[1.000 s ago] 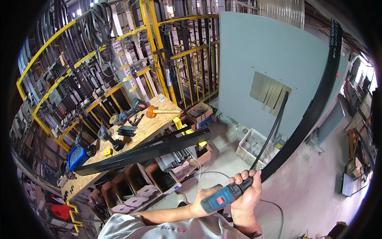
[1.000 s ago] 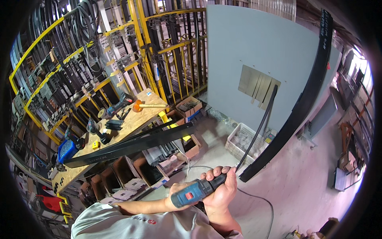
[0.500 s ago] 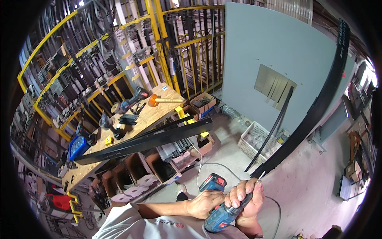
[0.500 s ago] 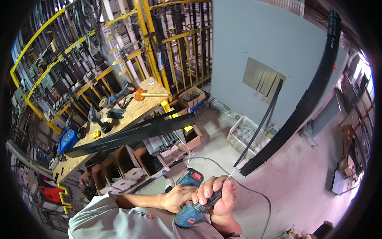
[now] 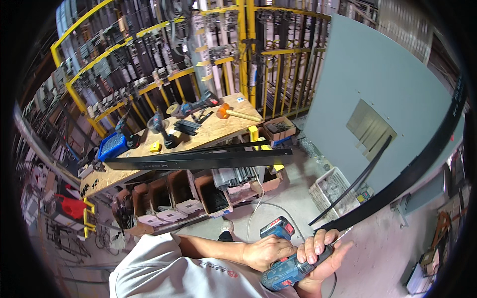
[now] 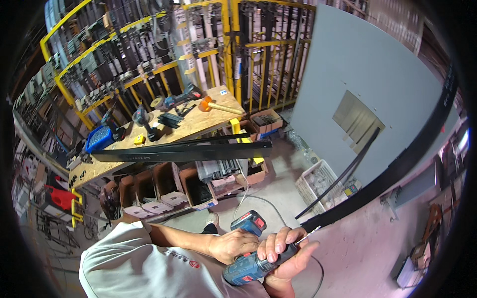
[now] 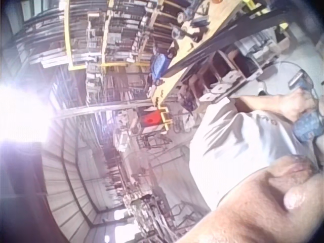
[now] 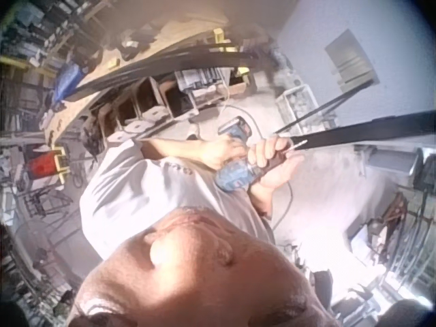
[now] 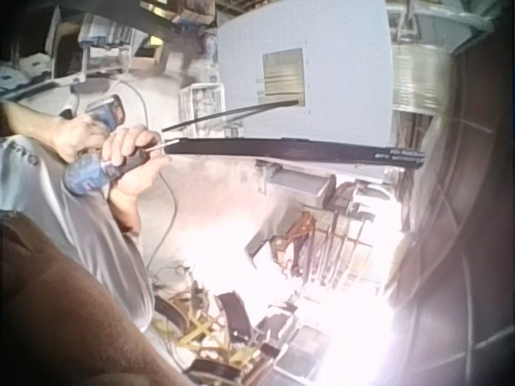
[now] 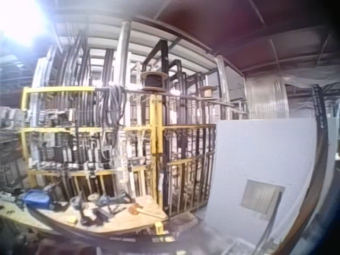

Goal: The person holds a long black metal frame, then picks up a cordless drill to drill several holes into a smaller metal piece attached to the frame.

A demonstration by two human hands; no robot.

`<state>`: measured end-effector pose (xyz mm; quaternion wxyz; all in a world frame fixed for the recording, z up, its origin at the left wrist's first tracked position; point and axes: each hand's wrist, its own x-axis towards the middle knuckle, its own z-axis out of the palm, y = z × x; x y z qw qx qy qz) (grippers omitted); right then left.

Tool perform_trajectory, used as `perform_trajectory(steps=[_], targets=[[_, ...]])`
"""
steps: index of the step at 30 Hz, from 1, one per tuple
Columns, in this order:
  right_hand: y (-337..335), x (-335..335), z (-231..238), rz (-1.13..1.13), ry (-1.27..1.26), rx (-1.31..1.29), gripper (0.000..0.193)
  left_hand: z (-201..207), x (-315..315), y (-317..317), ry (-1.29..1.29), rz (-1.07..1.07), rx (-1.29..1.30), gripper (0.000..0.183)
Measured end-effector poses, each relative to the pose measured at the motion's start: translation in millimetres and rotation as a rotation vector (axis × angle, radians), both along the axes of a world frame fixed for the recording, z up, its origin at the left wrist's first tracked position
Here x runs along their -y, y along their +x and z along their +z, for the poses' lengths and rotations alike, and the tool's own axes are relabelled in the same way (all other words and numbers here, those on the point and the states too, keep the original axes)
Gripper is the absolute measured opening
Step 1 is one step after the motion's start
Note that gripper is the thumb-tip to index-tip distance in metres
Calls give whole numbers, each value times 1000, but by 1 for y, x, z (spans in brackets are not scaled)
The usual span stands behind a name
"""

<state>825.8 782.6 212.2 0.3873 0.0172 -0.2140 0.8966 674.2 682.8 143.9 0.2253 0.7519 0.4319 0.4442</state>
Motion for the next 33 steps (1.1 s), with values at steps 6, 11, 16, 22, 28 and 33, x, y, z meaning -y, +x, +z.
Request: perform_trajectory(steps=[6, 11, 16, 22, 28, 33], targets=[[0, -1, -2, -25, 177, -35, 53, 5, -1, 5, 9, 16, 21, 49], [-2, 0, -3, 23, 187, -40, 52, 12, 11, 10, 88, 152, -61, 45], [3, -2, 1, 95, 144, -41, 46, 9, 5, 12, 35, 89, 21, 39], [-3, -12, -4, 204, 61, -97, 44, 11, 4, 5, 123, 118, -30, 40], [2, -25, -12, 184, 125, -161, 38, 16, -15, 4, 40, 4, 51, 55], [7, -30, -5, 169, 119, -25, 43, 1, -17, 7, -34, -21, 20, 53]])
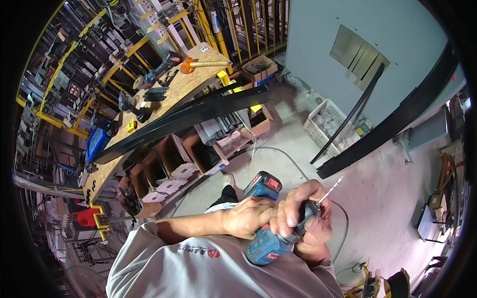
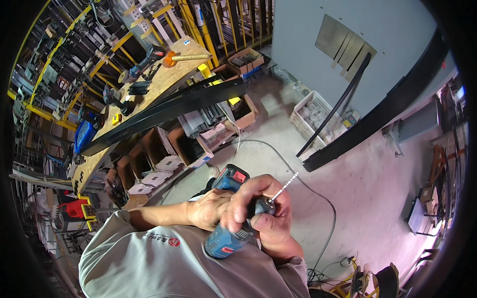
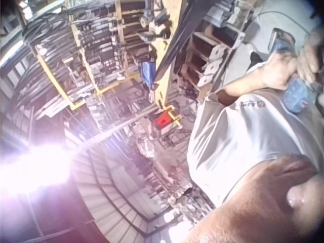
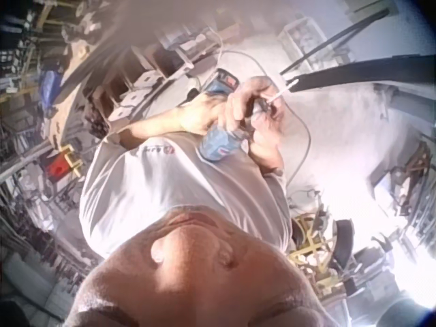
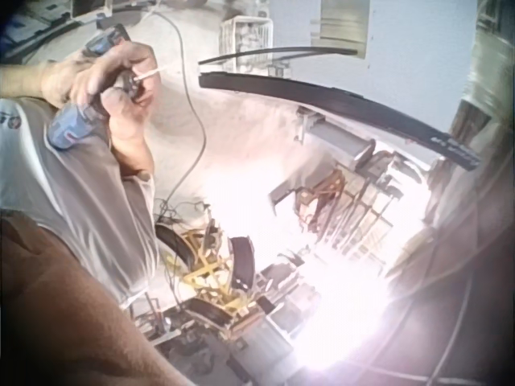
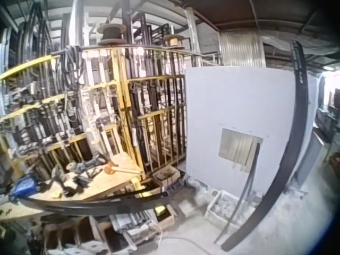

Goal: The person holds a long black metal frame, then picks up a cordless drill to drill several holes into a smaller metal piece attached to the frame.

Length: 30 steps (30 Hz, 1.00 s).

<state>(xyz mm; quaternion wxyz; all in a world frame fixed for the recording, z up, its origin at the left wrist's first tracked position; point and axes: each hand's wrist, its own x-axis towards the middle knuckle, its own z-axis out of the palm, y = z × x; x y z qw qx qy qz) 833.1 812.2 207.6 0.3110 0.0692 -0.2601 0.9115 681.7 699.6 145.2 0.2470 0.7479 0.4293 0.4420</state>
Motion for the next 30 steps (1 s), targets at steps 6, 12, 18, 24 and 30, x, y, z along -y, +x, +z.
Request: perform_trajectory(steps=[6, 12, 18, 24, 30], targets=[[1, -14, -12, 72, -28, 67, 35, -2, 5, 3, -79, 137, -143, 51], [-32, -21, -17, 59, -201, 102, 23, -7, -16, -26, -185, -48, 217, 43], [-90, -41, -9, -128, -119, 292, 25, -32, -53, -89, -114, -114, 269, 43], [-154, -51, -11, -599, 553, 808, 97, -22, -108, -148, -317, -50, 523, 83], [-202, -61, -51, -716, 475, 897, 82, 17, -170, -211, -540, -240, -20, 98]])
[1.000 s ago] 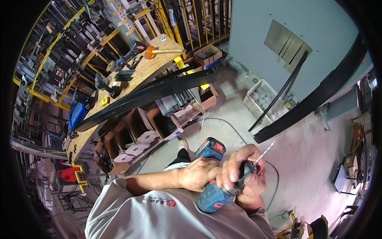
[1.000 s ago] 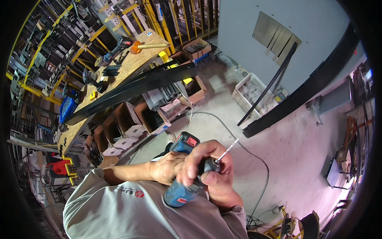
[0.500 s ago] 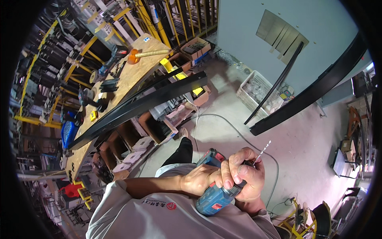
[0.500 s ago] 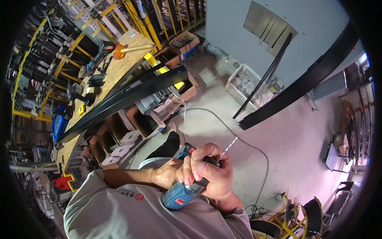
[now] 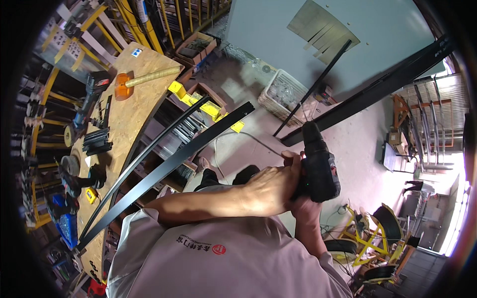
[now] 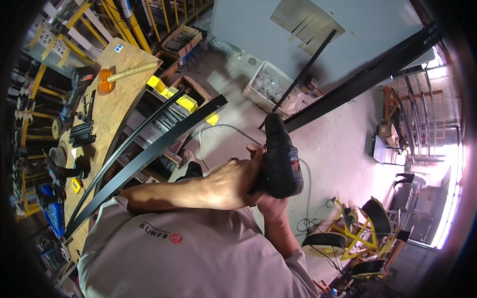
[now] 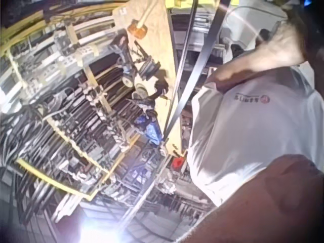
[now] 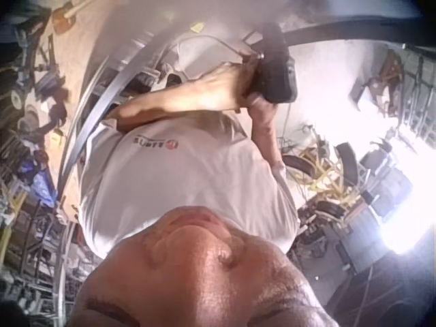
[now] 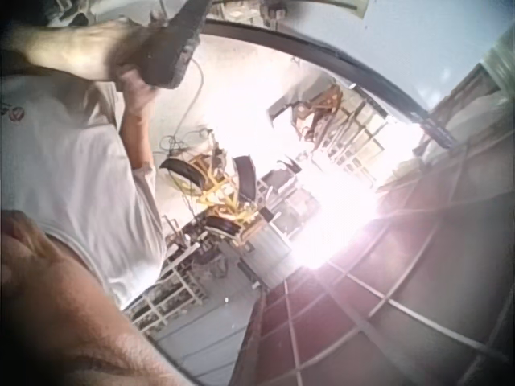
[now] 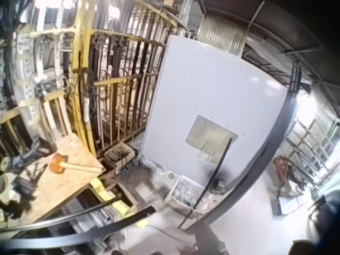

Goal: The person holds a long black metal frame, then picks up a cordless drill to drill several holes into a smaller metal piece attached to the frame.

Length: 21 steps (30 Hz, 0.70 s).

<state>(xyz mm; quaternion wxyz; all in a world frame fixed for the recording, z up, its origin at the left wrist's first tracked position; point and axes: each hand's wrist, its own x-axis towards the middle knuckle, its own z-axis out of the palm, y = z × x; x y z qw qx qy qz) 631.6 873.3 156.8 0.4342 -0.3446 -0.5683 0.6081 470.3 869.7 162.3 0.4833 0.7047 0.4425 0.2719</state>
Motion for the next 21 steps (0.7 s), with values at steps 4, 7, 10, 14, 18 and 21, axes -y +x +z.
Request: perform_trajectory(steps=[4, 7, 10, 14, 18, 21], targets=[[-16, -35, -10, -241, -345, 28, 68, -25, 12, -58, 484, 243, -53, 62], [-14, -79, -51, -274, -148, 459, 60, -52, -5, -104, 226, 553, -499, 61], [-65, -127, -73, -255, 317, 708, 68, -104, -14, -125, 202, 668, -740, 72], [-128, -180, -82, -59, 718, 1053, 103, -148, -25, -130, 106, 672, -829, 71], [-185, -190, -96, 33, 1017, 1211, 64, -161, -26, -131, -29, 661, -779, 65], [-207, -184, -114, 86, 1234, 1107, 55, -149, -32, -129, -249, 610, -792, 64]])
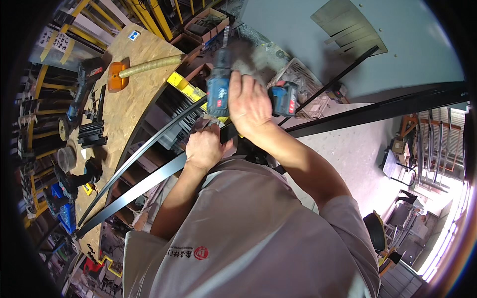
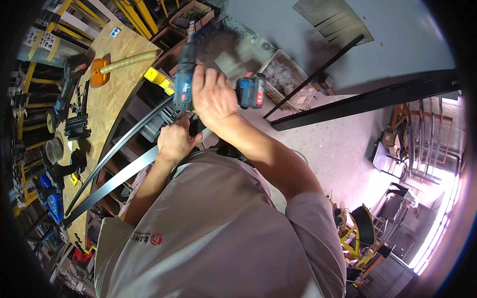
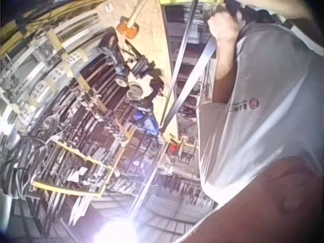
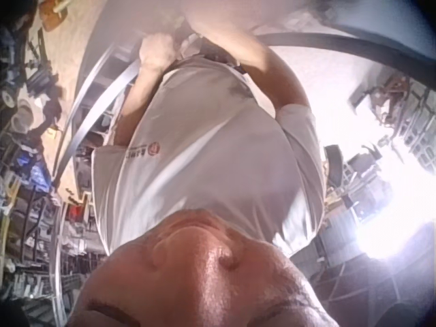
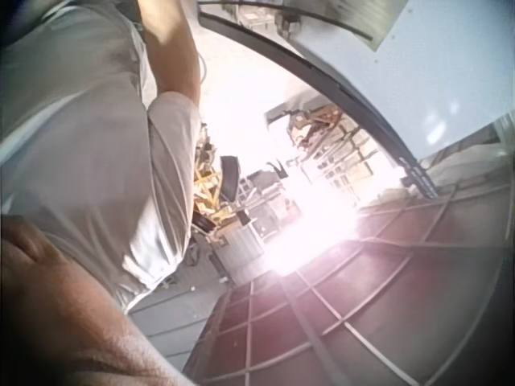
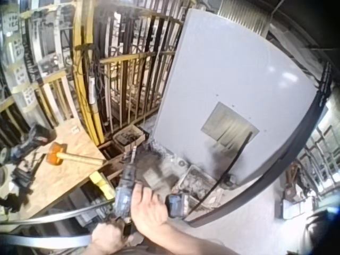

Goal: The person holds a long black metal frame, then picks up a cordless drill to drill several holes into a smaller metal piece attached to the frame.

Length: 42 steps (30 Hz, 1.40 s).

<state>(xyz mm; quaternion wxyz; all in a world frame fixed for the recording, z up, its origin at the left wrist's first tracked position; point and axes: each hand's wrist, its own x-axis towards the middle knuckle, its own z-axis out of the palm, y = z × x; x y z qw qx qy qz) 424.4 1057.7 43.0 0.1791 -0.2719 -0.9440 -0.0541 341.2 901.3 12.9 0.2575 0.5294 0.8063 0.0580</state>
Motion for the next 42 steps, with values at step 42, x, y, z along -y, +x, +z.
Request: perform_trajectory(steps=[42], targets=[[135, -50, -27, -58, -1339, -369, 86, 3, -45, 25, -64, -59, 14, 67]])
